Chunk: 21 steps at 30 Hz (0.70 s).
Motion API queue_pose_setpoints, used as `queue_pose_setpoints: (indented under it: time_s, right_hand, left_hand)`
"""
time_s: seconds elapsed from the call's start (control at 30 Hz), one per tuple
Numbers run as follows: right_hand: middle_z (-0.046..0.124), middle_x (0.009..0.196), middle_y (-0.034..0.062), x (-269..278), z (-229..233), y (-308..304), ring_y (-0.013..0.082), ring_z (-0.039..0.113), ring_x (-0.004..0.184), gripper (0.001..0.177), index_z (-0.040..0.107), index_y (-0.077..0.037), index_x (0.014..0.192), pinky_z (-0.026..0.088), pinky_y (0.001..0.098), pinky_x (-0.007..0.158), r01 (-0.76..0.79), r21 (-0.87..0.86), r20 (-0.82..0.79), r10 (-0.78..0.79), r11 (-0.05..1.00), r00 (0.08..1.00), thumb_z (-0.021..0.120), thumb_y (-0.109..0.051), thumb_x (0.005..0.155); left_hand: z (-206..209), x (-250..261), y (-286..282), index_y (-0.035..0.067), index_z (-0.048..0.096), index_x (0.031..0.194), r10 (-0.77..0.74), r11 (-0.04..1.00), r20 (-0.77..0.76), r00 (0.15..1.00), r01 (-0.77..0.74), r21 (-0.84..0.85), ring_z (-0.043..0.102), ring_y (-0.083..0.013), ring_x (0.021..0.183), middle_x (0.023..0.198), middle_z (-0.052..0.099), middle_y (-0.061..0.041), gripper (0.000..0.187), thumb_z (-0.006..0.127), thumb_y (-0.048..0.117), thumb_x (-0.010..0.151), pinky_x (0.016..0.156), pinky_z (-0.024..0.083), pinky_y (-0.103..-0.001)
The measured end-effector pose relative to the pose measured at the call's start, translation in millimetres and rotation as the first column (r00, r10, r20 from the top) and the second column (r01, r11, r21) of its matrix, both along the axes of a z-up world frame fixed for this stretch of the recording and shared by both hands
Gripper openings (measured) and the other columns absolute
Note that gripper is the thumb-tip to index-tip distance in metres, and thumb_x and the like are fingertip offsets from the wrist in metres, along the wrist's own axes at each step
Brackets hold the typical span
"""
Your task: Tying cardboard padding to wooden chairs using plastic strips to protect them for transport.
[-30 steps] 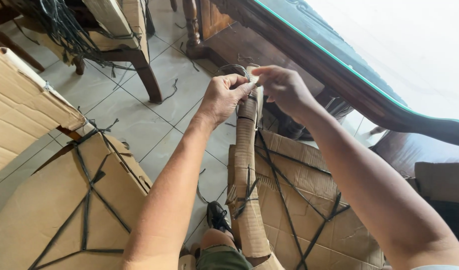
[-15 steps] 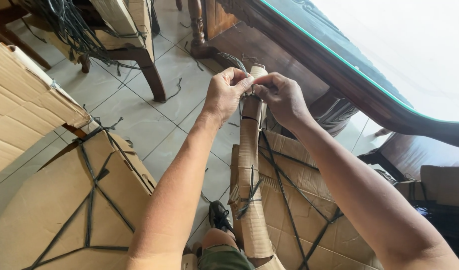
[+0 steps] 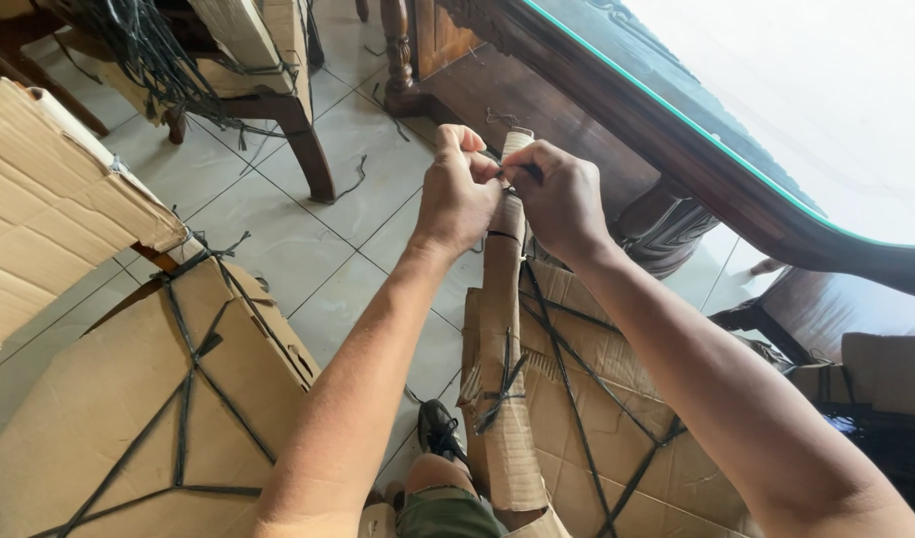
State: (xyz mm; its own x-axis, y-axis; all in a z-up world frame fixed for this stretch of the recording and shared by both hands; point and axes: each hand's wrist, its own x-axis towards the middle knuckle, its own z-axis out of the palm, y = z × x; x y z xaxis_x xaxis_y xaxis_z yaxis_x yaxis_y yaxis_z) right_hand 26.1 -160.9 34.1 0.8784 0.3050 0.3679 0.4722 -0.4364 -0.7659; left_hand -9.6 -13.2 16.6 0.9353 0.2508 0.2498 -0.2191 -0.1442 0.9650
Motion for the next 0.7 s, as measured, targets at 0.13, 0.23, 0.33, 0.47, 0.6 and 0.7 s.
queue_pose_setpoints:
  time_s: [0.13, 0.23, 0.33, 0.47, 0.6, 0.7]
  right_hand:
    - [0.074, 0.093, 0.0146, -2.5, 6.4, -7.4, 0.0306, 0.072, 0.087, 0.008, 0.074, -0.004, 0.099, 0.055, 0.0399, 0.078, -0.068, -0.277, 0.338, 0.163, 0.959, 0.927, 0.074, -0.008, 0.092]
    - [0.073, 0.093, 0.0156, 6.6, 4.7, -9.3, 0.0338, 0.071, 0.090, 0.008, 0.072, -0.003, 0.099, 0.054, 0.0424, 0.080, -0.121, -0.345, 0.372, 0.254, 0.931, 0.893, 0.072, -0.009, 0.094]
    - [0.074, 0.091, 0.0116, 9.9, 8.1, -8.9, 0.0241, 0.070, 0.086, 0.012, 0.072, -0.004, 0.102, 0.053, 0.0378, 0.079, -0.178, -0.254, 0.085, 0.205, 0.951, 0.975, 0.067, -0.014, 0.100]
    - [0.072, 0.084, 0.0020, 14.6, 1.3, -6.6, 0.0067, 0.059, 0.077, 0.018, 0.072, -0.004, 0.104, 0.051, 0.0297, 0.072, -0.176, -0.083, -0.283, 0.146, 0.981, 0.948, 0.063, -0.019, 0.102]
    - [0.067, 0.082, -0.0023, 11.4, 8.8, -3.8, 0.0046, 0.055, 0.074, 0.019, 0.072, -0.003, 0.104, 0.048, 0.0277, 0.067, -0.159, 0.032, -0.392, 0.159, 0.987, 0.906, 0.065, -0.020, 0.102]
    - [0.066, 0.080, -0.0011, 11.1, 10.4, -2.7, 0.0051, 0.054, 0.071, 0.020, 0.072, -0.003, 0.103, 0.048, 0.0281, 0.064, -0.166, -0.010, -0.385, 0.149, 0.986, 0.911, 0.065, -0.022, 0.102]
  left_hand:
    - [-0.8, -1.7, -3.8, 0.003, 0.040, 0.113, 0.060, 0.993, 0.053, 0.997, -0.065, 0.097, 0.070, -0.0162, 0.075, 0.080, 0.069, -0.008, 0.040, 0.067, -0.005, 0.085, 0.072, 0.059, -0.032]
    - [-3.3, -4.1, -2.8, 0.003, 0.043, 0.110, 0.099, 0.978, 0.139, 0.985, -0.122, 0.170, 0.072, -0.0195, 0.074, 0.080, 0.068, -0.009, 0.032, 0.063, -0.006, 0.086, 0.070, 0.059, -0.034]
    - [-5.0, -8.8, -3.5, 0.003, 0.053, 0.099, 0.126, 0.940, 0.223, 0.967, -0.188, 0.284, 0.071, -0.0228, 0.075, 0.083, 0.067, -0.010, 0.020, 0.065, -0.005, 0.087, 0.067, 0.057, -0.036]
    - [-0.5, -18.0, -5.0, 0.002, 0.067, 0.088, 0.167, 0.887, 0.312, 0.935, -0.281, 0.367, 0.069, -0.0264, 0.077, 0.085, 0.067, -0.010, 0.007, 0.068, -0.005, 0.086, 0.068, 0.055, -0.038]
    - [5.4, -25.4, -7.4, 0.002, 0.071, 0.092, 0.201, 0.884, 0.217, 0.955, -0.272, 0.380, 0.068, -0.0266, 0.074, 0.086, 0.068, -0.011, 0.003, 0.069, 0.001, 0.089, 0.067, 0.055, -0.039]
    - [0.5, -25.6, -7.8, 0.001, 0.071, 0.090, 0.188, 0.834, 0.313, 0.931, -0.319, 0.450, 0.069, -0.0303, 0.085, 0.089, 0.068, -0.013, 0.009, 0.070, 0.003, 0.081, 0.076, 0.057, -0.042]
